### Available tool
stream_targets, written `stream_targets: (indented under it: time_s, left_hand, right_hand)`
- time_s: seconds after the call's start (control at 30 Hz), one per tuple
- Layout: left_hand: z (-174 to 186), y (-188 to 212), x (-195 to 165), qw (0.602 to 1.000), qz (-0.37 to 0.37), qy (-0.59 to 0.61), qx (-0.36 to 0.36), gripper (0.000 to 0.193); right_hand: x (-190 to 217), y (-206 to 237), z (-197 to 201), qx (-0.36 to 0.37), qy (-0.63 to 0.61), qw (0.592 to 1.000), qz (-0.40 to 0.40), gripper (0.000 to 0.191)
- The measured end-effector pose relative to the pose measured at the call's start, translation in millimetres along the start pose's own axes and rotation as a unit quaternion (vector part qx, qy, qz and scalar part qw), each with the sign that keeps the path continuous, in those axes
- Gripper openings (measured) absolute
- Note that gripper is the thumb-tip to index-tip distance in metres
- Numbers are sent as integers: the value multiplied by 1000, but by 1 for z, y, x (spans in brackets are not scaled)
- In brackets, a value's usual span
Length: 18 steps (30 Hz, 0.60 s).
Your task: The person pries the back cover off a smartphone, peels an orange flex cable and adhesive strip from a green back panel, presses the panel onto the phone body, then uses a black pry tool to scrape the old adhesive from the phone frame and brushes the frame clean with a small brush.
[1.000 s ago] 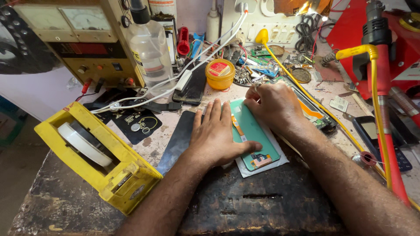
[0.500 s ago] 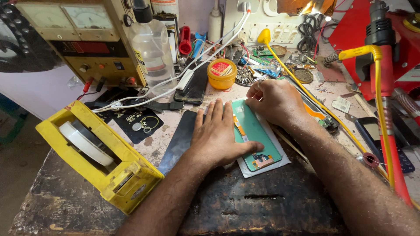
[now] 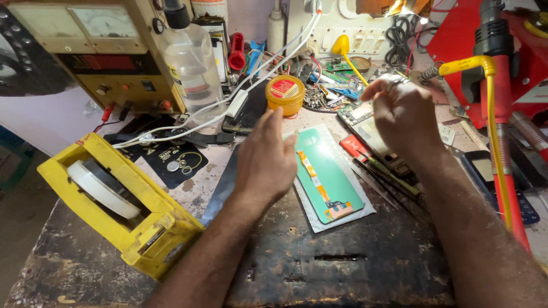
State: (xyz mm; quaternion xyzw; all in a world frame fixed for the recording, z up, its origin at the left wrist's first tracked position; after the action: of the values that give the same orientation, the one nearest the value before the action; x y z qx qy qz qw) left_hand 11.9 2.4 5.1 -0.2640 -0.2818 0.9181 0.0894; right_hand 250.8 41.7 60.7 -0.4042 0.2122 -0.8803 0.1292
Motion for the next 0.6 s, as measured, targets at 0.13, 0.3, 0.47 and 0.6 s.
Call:
stream_targets:
  time_s: [0.13, 0.3, 0.47, 0.6]
  left_hand:
    - [6, 1, 5, 999, 20, 20, -22, 45]
    - [21, -1, -2, 995, 82, 41, 51, 35]
    - [32, -2, -14, 987, 111, -19, 113, 37]
    - [35, -1, -17, 989, 124, -11, 81, 26]
  right_hand:
    - [8, -3, 9, 31, -16, 999, 23, 22]
    - [26, 7, -5, 176, 36, 983, -33, 24]
    - [42, 19, -14, 282, 96, 954, -44, 27]
    - [46, 18, -12, 284, 133, 945, -93, 33]
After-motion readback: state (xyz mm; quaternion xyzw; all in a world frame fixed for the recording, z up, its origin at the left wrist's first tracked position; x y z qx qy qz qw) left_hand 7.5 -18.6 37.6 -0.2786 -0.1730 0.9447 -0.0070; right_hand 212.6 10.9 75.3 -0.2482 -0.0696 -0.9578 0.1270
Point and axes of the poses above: each hand's wrist, its own y-axis away from the middle knuckle, its own z-axis out of the back of the hand, x = y × z, the point moved 1 cm from there along -y, towards the middle knuckle, and after that the axes turned 13 degrees about -y, right-handed, at the moved point
